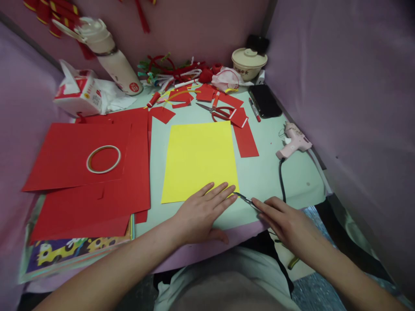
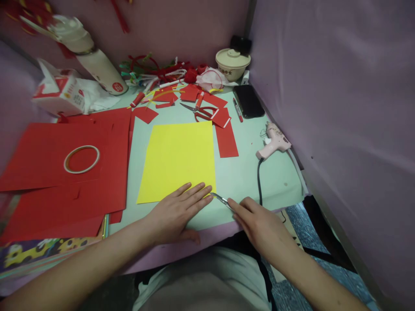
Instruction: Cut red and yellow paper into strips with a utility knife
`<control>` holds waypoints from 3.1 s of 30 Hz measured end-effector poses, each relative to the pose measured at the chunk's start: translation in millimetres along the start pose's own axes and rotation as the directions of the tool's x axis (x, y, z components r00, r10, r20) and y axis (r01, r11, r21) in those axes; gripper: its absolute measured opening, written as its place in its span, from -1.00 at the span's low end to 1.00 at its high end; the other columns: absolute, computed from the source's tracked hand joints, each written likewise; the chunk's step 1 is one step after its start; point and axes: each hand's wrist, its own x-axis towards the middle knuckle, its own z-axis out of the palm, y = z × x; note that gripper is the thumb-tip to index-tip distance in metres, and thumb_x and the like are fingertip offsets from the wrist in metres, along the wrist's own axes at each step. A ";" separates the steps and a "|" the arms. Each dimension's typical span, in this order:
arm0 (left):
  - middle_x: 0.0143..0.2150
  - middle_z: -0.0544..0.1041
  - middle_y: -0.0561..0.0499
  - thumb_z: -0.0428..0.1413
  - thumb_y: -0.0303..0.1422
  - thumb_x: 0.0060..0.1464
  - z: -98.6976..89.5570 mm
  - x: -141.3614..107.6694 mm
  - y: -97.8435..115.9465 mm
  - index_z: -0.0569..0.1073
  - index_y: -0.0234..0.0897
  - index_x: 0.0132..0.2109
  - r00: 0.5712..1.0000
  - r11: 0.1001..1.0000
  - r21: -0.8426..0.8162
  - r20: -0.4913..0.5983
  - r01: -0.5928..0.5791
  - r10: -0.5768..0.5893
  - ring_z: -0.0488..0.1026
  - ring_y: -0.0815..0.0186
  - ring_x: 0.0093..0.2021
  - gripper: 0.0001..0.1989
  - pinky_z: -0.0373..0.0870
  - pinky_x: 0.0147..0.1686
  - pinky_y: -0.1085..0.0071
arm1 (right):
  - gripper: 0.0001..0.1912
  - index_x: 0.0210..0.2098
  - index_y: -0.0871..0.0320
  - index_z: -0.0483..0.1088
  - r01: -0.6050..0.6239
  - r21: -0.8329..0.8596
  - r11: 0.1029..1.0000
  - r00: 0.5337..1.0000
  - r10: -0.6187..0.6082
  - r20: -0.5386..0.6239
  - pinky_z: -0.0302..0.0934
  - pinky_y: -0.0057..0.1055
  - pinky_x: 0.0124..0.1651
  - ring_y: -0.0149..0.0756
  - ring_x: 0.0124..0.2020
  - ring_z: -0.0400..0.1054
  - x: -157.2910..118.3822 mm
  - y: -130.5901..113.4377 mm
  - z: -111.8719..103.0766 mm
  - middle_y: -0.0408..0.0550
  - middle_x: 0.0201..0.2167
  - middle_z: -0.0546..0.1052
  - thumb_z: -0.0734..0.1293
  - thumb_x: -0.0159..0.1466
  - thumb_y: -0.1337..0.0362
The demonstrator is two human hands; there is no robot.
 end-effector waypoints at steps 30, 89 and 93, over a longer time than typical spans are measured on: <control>0.52 -0.18 -0.08 0.03 0.20 0.13 3.7 -1.4 -2.1 -0.11 -0.28 0.47 1.000 1.000 0.011 -0.018 -0.020 0.020 -0.32 0.19 0.51 -0.01 -0.37 0.43 0.13 | -0.53 0.28 0.18 0.25 0.032 -0.051 0.998 0.998 -0.028 0.064 0.32 -0.36 -0.36 -0.29 -0.38 0.43 0.5 -12.3 0.8 0.04 -0.20 0.47 0.08 0.42 0.43; 0.51 -0.11 -0.15 0.07 0.21 0.10 -4.7 -18.4 -10.8 -0.12 -0.27 0.47 0.999 0.999 -0.017 0.038 0.027 -0.027 -0.23 0.12 0.50 0.03 -0.35 0.42 0.12 | -0.42 0.28 0.07 0.24 0.076 -0.116 0.990 0.993 -0.065 0.098 0.07 -0.49 -0.51 -0.41 -0.47 0.34 18.3 -22.3 -7.4 -0.05 -0.25 0.46 0.10 0.31 0.53; 0.51 -0.13 -0.15 0.08 0.21 0.10 -7.4 -22.0 -10.6 -0.16 -0.26 0.48 0.999 0.999 -0.006 0.034 0.032 -0.032 -0.25 0.12 0.50 0.05 -0.34 0.42 0.11 | -0.45 0.29 0.04 0.23 0.056 -0.082 0.995 0.994 -0.048 0.098 0.13 -0.48 -0.46 -0.38 -0.42 0.38 18.4 -19.6 -6.5 -0.06 -0.23 0.46 0.12 0.36 0.49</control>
